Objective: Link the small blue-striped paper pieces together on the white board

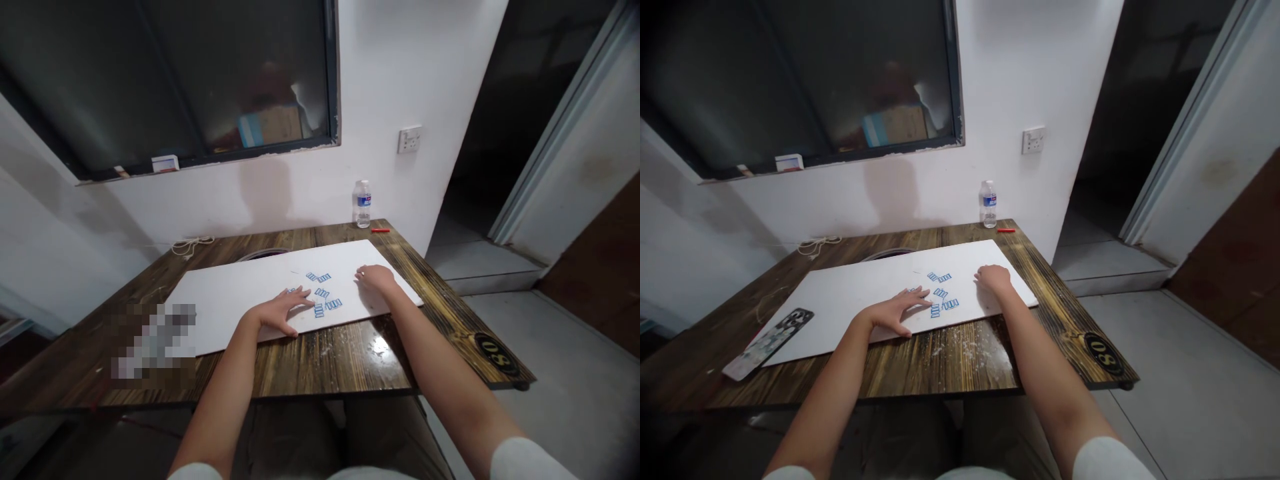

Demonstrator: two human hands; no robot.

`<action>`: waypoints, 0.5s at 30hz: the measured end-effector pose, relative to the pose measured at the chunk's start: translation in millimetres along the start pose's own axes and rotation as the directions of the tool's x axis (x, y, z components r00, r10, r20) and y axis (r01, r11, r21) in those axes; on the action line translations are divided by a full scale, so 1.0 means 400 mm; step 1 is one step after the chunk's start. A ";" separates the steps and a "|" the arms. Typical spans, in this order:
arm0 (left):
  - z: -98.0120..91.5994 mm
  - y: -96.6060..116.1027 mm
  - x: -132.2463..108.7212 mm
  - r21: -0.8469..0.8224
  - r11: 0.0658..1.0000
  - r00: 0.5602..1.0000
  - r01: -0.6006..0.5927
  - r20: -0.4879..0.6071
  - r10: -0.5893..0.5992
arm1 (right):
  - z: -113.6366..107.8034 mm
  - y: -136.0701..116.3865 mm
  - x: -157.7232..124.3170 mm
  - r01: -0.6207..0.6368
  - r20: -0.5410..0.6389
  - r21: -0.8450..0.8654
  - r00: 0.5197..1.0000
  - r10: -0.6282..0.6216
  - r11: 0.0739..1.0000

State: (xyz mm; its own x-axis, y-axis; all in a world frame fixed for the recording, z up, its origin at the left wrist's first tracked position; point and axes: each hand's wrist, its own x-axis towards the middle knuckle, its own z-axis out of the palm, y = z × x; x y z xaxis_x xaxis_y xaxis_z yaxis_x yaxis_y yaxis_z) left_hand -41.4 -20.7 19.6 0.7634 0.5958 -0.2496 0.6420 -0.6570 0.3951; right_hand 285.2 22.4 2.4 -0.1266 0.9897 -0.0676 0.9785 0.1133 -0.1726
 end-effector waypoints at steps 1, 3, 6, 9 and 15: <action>-0.002 -0.002 -0.003 -0.011 1.000 1.000 0.001 -0.001 -0.001 | -0.005 -0.002 -0.002 -0.005 0.005 -0.005 1.000 0.005 1.000; -0.006 -0.005 -0.009 -0.026 1.000 1.000 0.002 0.004 -0.002 | -0.015 -0.007 -0.008 -0.017 0.015 -0.012 1.000 0.018 1.000; -0.011 -0.009 -0.016 -0.028 1.000 1.000 0.008 0.020 -0.007 | -0.027 -0.015 -0.017 -0.039 0.031 -0.036 0.999 0.040 0.999; -0.015 -0.010 -0.019 -0.043 0.999 1.000 0.006 0.008 -0.006 | -0.028 -0.019 -0.021 -0.054 0.013 -0.065 0.998 0.055 0.996; -0.024 -0.010 -0.018 -0.195 0.980 0.964 0.049 -0.249 -0.098 | -0.022 -0.024 -0.025 -0.062 -0.134 0.013 0.989 0.064 0.998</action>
State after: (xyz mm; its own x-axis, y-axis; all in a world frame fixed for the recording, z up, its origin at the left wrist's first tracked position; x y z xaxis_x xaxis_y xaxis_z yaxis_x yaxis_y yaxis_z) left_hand -50.3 -18.1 28.1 0.6549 0.7534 -0.0588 0.6525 -0.5245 0.5469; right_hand 278.6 12.0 13.4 -0.0412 0.9977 0.0535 0.9823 0.0502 -0.1806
